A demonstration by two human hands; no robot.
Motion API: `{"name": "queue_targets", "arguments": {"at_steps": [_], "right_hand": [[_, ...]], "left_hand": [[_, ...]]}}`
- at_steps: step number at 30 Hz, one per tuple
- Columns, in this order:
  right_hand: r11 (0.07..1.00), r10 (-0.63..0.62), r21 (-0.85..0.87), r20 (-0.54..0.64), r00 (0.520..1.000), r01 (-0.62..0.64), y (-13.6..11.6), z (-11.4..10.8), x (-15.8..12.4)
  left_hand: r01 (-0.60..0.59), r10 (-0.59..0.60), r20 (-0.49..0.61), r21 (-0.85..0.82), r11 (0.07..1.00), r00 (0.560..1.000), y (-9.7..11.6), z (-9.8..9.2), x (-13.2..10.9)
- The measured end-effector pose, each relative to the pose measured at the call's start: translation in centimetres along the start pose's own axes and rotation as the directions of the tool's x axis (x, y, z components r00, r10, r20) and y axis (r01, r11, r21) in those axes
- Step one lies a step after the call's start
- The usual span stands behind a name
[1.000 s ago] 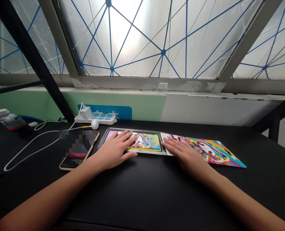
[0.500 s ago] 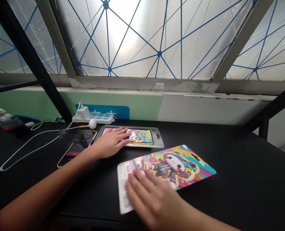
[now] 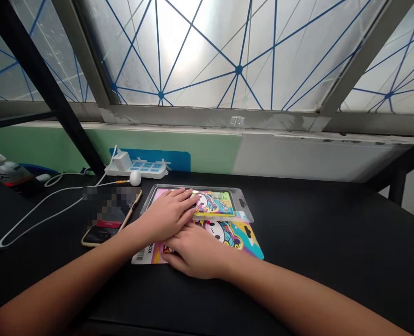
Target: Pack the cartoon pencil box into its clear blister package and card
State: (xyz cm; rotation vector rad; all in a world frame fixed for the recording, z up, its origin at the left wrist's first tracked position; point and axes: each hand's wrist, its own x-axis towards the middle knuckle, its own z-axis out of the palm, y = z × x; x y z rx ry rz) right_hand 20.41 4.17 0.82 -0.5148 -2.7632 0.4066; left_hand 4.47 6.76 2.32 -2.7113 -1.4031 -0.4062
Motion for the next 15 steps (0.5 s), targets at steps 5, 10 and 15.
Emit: {"name": "queue_targets", "arguments": {"at_steps": [5, 10, 15], "right_hand": [[0.987, -0.162, -0.044, -0.240, 0.957, 0.156, -0.4, 1.1, -0.5], [0.965, -0.242, -0.193, -0.416, 0.876, 0.175, -0.3, -0.3, -0.7], [0.933, -0.049, -0.343, -0.411, 0.910, -0.105, 3.2, -3.1, -1.7]], "left_hand": [[-0.007, 0.007, -0.004, 0.005, 1.000, 1.000, -0.1, 0.1, -0.3], [-0.016, 0.016, -0.015, 0.019, 1.000, 1.000, -0.4, 0.1, -0.1], [-0.059, 0.057, 0.063, 0.024, 0.998, 0.996, -0.5, 0.1, -0.5]]}}
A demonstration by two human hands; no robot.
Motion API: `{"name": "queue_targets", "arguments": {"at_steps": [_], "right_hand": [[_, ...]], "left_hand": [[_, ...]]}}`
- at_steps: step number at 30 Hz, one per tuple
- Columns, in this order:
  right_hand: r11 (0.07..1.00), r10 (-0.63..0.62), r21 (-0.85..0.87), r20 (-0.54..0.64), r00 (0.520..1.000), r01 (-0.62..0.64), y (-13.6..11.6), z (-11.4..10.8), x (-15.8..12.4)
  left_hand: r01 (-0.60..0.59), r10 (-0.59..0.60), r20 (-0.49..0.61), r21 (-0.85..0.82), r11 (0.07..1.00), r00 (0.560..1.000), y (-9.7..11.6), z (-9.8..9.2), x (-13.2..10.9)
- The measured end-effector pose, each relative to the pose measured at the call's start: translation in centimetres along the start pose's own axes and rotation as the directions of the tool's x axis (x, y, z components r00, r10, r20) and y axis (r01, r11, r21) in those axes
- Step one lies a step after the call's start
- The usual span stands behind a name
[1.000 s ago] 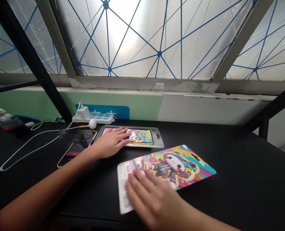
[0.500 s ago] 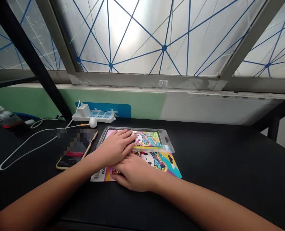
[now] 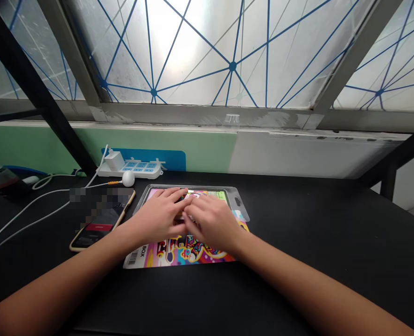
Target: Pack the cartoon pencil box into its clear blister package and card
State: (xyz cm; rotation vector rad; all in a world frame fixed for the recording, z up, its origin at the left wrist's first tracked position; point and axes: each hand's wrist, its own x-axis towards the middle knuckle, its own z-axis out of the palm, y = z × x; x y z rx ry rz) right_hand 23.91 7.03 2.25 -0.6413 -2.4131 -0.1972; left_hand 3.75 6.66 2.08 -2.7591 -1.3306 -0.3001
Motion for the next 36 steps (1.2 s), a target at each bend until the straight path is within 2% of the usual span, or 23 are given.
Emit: {"name": "queue_targets", "arguments": {"at_steps": [4, 8, 13, 17, 23, 30, 33, 36], "right_hand": [[0.962, 0.262, -0.103, 0.113, 0.958, -0.251, 3.5, -0.3, -0.2], [0.920, 0.390, -0.124, 0.220, 0.894, -0.371, 5.0, -0.7, -0.3], [0.908, 0.418, -0.133, 0.313, 0.853, -0.396, 6.3, -1.5, -0.4], [0.895, 0.435, -0.097, 0.413, 0.800, -0.436, 7.5, -2.2, -0.5], [0.879, 0.447, -0.066, 0.464, 0.765, -0.473, 8.1, -2.8, -0.5], [0.848, 0.492, -0.092, 0.503, 0.711, -0.521, 8.3, -3.2, 0.0], [0.830, 0.519, -0.119, 0.522, 0.677, -0.545, 8.6, -3.0, -0.1], [0.836, 0.522, -0.128, 0.486, 0.701, -0.534, 8.8, -2.5, -0.6]], "left_hand": [[-0.032, 0.032, 0.057, -0.006, 0.999, 0.998, -0.1, 0.1, -0.3], [-0.019, 0.019, 0.036, 0.015, 1.000, 0.999, 0.1, 0.3, 0.1], [-0.048, 0.047, 0.005, 0.057, 0.997, 0.999, 0.4, 0.4, 1.0], [-0.061, 0.063, -0.025, 0.072, 0.996, 0.998, 0.6, 0.6, 1.5], [-0.064, 0.067, -0.054, 0.057, 0.996, 0.996, 0.4, 0.5, 1.1], [0.094, -0.099, -0.067, -0.068, 0.993, 0.993, -0.8, -0.1, 0.7], [0.119, -0.127, -0.085, -0.090, 0.989, 0.988, -0.9, -0.1, 0.8], [0.130, -0.140, -0.109, -0.095, 0.987, 0.984, -0.8, -0.2, 0.9]]}}
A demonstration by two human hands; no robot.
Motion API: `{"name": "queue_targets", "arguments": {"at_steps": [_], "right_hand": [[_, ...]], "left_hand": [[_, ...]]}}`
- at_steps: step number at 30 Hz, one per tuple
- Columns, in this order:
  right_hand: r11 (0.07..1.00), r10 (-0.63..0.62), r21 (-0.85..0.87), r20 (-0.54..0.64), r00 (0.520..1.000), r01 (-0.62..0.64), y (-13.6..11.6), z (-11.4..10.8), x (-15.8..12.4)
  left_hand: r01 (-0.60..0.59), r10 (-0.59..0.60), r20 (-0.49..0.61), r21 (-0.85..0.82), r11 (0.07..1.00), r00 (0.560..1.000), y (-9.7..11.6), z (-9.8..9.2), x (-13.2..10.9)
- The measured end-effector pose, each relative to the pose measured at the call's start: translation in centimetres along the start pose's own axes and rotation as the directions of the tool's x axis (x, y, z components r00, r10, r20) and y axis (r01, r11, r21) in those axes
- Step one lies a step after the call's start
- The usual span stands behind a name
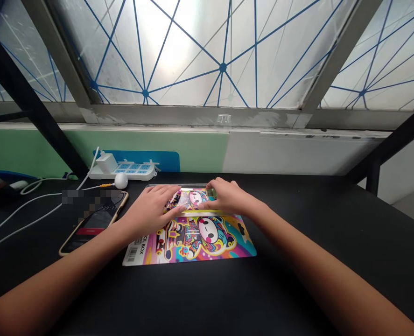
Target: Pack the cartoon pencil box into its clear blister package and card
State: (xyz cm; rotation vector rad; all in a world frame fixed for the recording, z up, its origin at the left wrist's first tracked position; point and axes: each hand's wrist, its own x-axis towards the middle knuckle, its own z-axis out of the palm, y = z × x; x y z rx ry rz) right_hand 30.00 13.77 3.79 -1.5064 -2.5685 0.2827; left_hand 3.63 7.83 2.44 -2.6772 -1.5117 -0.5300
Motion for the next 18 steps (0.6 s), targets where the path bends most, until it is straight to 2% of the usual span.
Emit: {"name": "queue_targets", "arguments": {"at_steps": [6, 10, 13, 16, 18], "right_hand": [[0.996, -0.050, -0.077, -0.170, 0.984, 0.038, -0.9, 0.3, -0.5], [0.983, -0.094, -0.179, -0.324, 0.941, 0.036, -2.4, 0.2, -1.5], [0.978, -0.161, -0.186, -0.400, 0.902, 0.093, -2.5, 0.4, -2.4], [0.955, -0.284, -0.216, -0.471, 0.835, 0.203, -1.9, 0.3, -3.4], [0.927, -0.362, -0.286, -0.514, 0.777, 0.243, -1.5, 0.0, -4.1]], "left_hand": [[0.059, -0.056, -0.062, 0.038, 0.998, 0.996, -0.6, -0.4, 0.2], [0.054, -0.043, -0.126, 0.082, 0.995, 0.991, -1.8, -0.7, 0.2], [0.046, -0.037, -0.142, 0.065, 0.997, 0.989, -2.8, -1.1, 0.3], [-0.087, 0.095, -0.234, 0.044, 0.995, 0.968, -3.4, -1.6, 0.5], [-0.238, 0.259, -0.368, 0.102, 0.966, 0.893, -3.0, -2.1, 0.5]]}}
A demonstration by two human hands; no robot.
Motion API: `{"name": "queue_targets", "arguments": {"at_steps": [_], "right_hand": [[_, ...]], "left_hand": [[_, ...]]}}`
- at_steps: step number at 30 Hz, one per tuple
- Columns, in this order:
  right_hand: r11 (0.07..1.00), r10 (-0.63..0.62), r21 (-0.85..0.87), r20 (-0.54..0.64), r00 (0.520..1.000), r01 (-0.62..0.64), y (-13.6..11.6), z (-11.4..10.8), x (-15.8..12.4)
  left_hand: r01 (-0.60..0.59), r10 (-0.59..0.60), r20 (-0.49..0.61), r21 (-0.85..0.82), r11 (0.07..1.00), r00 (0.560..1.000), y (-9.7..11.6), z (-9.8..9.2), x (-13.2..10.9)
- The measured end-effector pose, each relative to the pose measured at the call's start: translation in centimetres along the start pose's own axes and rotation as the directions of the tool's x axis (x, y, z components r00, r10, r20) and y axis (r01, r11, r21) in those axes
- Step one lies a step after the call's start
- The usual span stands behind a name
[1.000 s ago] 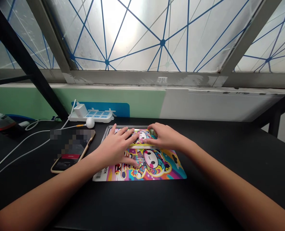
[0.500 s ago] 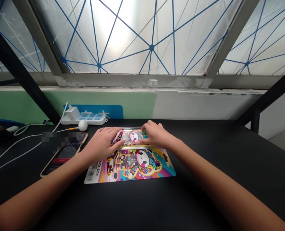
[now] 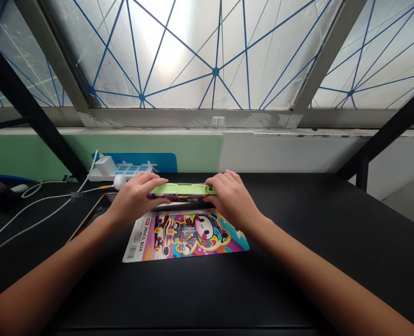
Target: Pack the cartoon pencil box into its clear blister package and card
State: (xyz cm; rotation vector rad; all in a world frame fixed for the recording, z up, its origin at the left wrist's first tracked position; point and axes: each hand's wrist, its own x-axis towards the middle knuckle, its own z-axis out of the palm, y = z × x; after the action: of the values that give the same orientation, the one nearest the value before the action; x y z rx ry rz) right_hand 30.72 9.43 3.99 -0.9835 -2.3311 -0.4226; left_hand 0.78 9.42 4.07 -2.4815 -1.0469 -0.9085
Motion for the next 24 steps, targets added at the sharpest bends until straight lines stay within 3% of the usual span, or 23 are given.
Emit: {"name": "queue_targets", "arguments": {"at_steps": [2, 4, 8, 12, 14, 17, 21, 24], "right_hand": [[0.997, -0.052, -0.050, -0.051, 0.997, 0.050, 0.2, -1.0, -0.8], [0.992, -0.104, -0.083, -0.086, 0.991, 0.097, 0.1, -2.3, -1.9], [0.976, -0.214, -0.067, -0.120, 0.969, 0.208, -0.9, -4.7, -5.5], [0.961, -0.269, 0.028, -0.111, 0.957, 0.273, -2.7, -5.0, -8.9], [0.956, -0.274, 0.078, -0.103, 0.956, 0.283, -3.3, -4.5, -9.8], [0.954, -0.256, 0.141, -0.067, 0.964, 0.263, -3.7, -3.6, -10.4], [0.956, -0.168, 0.245, 0.007, 0.986, 0.161, -3.3, -3.1, -10.9], [0.947, -0.061, 0.322, 0.118, 0.991, 0.020, -2.6, -3.1, -11.4]], "left_hand": [[-0.142, 0.146, -0.150, 0.036, 0.989, 0.978, 1.0, -0.6, 0.1], [-0.224, 0.231, -0.227, 0.056, 0.973, 0.946, 2.3, -1.4, -0.2], [-0.300, 0.299, -0.146, 0.016, 0.954, 0.943, 5.3, -3.0, -2.9], [-0.315, 0.314, -0.027, -0.051, 0.948, 0.949, 7.2, -3.5, -6.9], [-0.259, 0.265, 0.064, -0.085, 0.962, 0.962, 7.7, -3.4, -8.6], [-0.037, 0.063, 0.207, -0.128, 0.991, 0.976, 7.7, -3.1, -10.3], [0.264, -0.181, 0.380, -0.178, 0.948, 0.907, 7.4, -3.1, -11.6], [0.341, -0.243, 0.392, -0.201, 0.918, 0.887, 7.2, -3.1, -12.0]]}}
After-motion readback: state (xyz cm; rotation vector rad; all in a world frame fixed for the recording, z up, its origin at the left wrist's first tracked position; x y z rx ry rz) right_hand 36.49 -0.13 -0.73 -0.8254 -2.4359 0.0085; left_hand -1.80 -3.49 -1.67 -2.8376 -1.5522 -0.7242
